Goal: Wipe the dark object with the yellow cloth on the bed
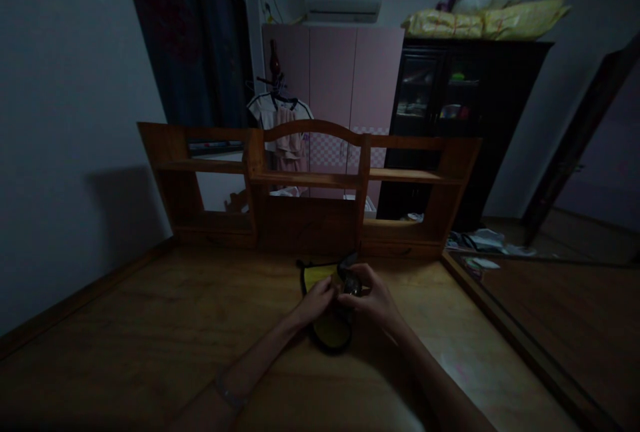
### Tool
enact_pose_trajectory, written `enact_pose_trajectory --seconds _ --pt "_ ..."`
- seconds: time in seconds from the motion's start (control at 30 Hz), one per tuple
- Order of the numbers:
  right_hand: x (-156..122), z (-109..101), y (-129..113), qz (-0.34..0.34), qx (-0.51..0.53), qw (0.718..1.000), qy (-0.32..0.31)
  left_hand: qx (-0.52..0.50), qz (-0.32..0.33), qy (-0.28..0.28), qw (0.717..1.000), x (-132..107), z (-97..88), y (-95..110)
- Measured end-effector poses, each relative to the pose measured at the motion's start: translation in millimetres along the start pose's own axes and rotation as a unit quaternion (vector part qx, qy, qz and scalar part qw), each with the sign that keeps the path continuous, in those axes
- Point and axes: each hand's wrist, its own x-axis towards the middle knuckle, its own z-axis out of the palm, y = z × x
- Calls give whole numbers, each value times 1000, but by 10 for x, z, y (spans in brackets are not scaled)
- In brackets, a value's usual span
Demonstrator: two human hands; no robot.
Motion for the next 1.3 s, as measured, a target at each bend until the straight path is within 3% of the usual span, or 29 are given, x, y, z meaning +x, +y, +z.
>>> enact_pose_trajectory --seconds 0.3,0.47,0.63,0.8,0.93,1.3 --pt "95 -35 98 57 108 992 -28 69 30 14 997 17 -7 -4" --pt "109 -15 144 112 132 984 -41 115 21 94 989 36 -40 -42" --pt "88 84 98 81 171 982 -21 88 -9 165 982 120 -116 -176" --pt "66 106 79 57 174 982 -37 66 -13 154 986 137 -160 -192" --pt "90 62 124 54 159 986 -13 62 -8 145 987 98 -142 -127" --pt "136 59 221 110 177 978 10 22 0 137 990 80 -121 -51"
